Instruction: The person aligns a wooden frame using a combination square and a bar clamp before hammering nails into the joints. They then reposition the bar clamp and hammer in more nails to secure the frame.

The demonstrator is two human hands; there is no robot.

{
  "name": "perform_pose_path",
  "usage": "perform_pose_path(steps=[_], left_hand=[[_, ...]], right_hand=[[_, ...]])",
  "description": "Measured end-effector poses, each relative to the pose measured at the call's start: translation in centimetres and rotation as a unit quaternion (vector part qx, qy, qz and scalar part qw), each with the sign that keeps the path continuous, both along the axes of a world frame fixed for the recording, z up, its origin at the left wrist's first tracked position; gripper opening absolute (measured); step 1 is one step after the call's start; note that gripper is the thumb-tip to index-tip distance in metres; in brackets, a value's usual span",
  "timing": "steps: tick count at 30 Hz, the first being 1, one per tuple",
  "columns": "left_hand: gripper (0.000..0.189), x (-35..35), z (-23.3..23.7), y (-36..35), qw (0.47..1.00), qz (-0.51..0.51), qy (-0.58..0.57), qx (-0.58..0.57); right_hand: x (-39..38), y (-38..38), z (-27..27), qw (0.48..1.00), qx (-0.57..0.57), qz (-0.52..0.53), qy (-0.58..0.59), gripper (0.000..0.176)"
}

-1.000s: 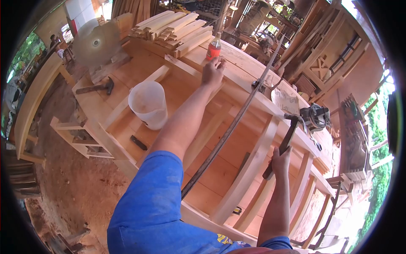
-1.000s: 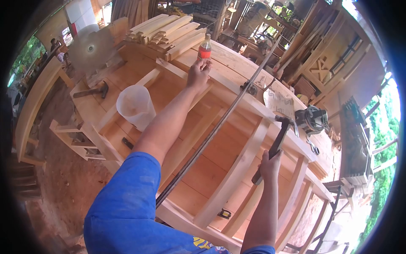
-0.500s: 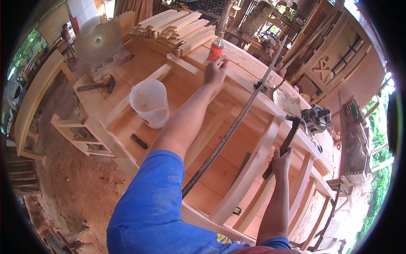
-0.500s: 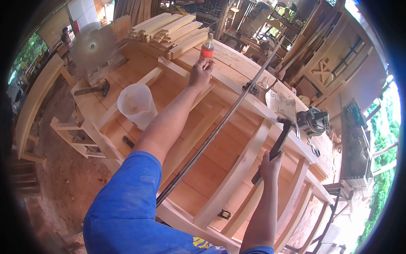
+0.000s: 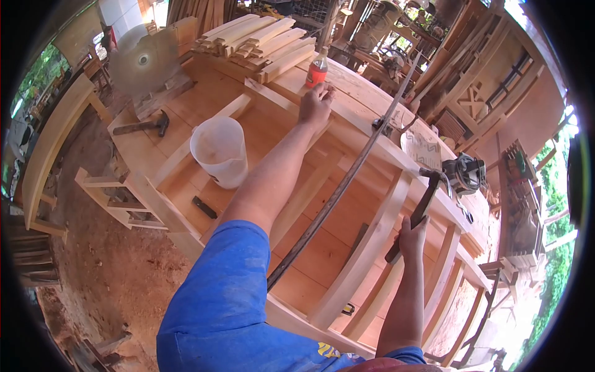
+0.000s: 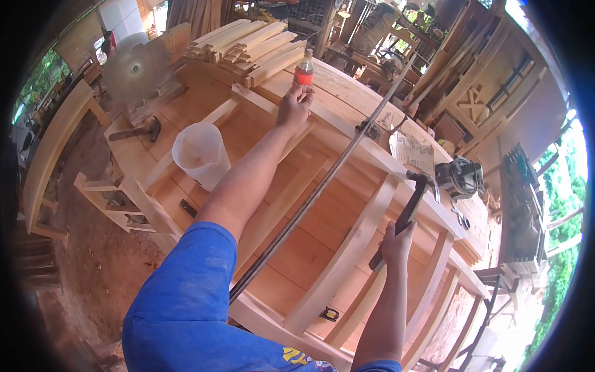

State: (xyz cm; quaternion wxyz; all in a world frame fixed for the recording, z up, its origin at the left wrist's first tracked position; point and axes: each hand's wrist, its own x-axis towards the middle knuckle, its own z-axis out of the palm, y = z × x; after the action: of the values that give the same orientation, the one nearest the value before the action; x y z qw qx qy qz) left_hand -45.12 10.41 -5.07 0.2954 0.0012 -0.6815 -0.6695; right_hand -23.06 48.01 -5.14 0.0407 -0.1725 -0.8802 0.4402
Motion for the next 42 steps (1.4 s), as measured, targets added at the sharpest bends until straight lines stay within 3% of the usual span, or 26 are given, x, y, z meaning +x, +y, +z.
perform_pose_path(steps=[17,20,27,30,31,34,37,40,42], left_hand=[[0.009,-0.1,0.0,0.0,1.000,0.006,-0.008,-0.003],[0.010,1.1,1.4,0.1,0.996,-0.022,-0.052,0.073],[0.014,-0.3,0.9,-1.3,0.994,0.030,-0.021,0.103],[0.016,-0.6,1.2,-1.1,0.996,0.059,-0.053,0.051],[0.016,-2.4,0.3,-1.8,0.993,0.108,-0.008,-0.048],[0.016,-3.7,-0.2,-1.6,0.988,0.121,-0.005,-0.095],[0.015,-3.4,-0.5,-1.6,0.992,0.114,0.014,-0.045],[0.014,-3.2,-0.3,-2.5,0.994,0.094,0.029,-0.044],[0.014,-3.0,0.1,-2.5,0.992,0.106,0.034,-0.054]], right_hand=[[0.0,0.0,-0.1,1.000,-0.012,0.000,0.006,0.055],[0.1,0.1,-0.3,1.000,-0.013,0.001,0.009,0.054],[0.0,0.4,0.2,1.000,-0.023,0.017,0.010,0.052],[0.3,0.8,0.7,1.000,-0.012,0.021,0.003,0.053],[0.1,0.7,1.1,1.000,-0.003,0.028,0.001,0.054],[-0.1,1.1,1.4,0.999,0.001,0.023,-0.027,0.058],[-0.1,1.1,1.6,0.999,0.011,0.028,-0.021,0.061],[0.2,0.6,2.5,0.996,0.078,0.028,-0.008,0.057],[0.2,0.5,2.9,0.998,0.060,0.029,-0.008,0.053]])
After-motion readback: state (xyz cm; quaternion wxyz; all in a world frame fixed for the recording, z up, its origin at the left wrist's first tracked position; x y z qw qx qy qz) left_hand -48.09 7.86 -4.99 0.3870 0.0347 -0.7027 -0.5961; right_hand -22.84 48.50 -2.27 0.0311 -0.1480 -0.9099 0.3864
